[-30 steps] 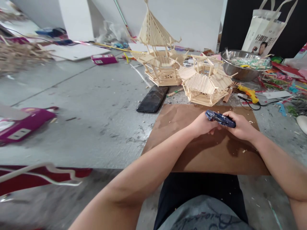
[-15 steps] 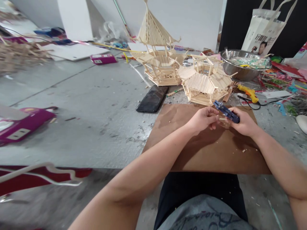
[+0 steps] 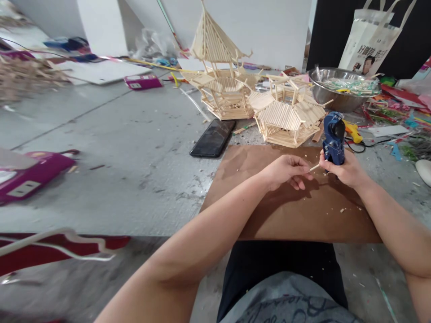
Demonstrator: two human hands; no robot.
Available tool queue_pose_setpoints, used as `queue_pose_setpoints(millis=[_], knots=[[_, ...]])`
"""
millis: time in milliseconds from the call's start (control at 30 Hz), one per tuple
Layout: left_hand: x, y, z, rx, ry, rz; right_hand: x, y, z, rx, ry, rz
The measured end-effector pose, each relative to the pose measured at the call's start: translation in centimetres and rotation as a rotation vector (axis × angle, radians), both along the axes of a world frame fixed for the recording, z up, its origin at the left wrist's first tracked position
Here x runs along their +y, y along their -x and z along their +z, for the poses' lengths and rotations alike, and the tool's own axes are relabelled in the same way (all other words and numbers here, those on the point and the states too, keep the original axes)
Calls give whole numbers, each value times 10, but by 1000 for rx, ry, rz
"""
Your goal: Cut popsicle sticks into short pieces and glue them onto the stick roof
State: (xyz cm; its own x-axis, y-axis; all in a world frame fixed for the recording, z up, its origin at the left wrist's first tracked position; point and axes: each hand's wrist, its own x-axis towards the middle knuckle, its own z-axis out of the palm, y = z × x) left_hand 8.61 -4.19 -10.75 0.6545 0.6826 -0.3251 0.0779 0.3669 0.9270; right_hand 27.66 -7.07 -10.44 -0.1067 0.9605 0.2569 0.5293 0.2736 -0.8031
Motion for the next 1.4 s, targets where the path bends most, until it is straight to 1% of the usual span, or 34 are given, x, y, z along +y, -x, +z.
queue_pose_setpoints(millis=[133,333,433,600,733,1000,1133,1267,1400], knots=[[2,1,-5,20,27,-21,0,1,0,-6,31,26],[3,-1,-11,50,12,-56,-1,2,2,-7,52,64],[3,-2,-9,55,6,-67,0,1,1,-24,46,78],[3,0,-4,19,22,-132,0,0,0,-42,55,85],[4,4,-3,-2,19,-168,0,0,-1,-47,61,81],[6,6,-7,-21,26,-173,0,0,-1,-50,56,79],[5,5,-5,5,23,-174,0,1,-1,-53,64,79],[4,4,-3,40,-35,-170,0,1,-1,-47,63,74],[2,2,2,80,-169,-200,0,1,-2,-58,53,84]])
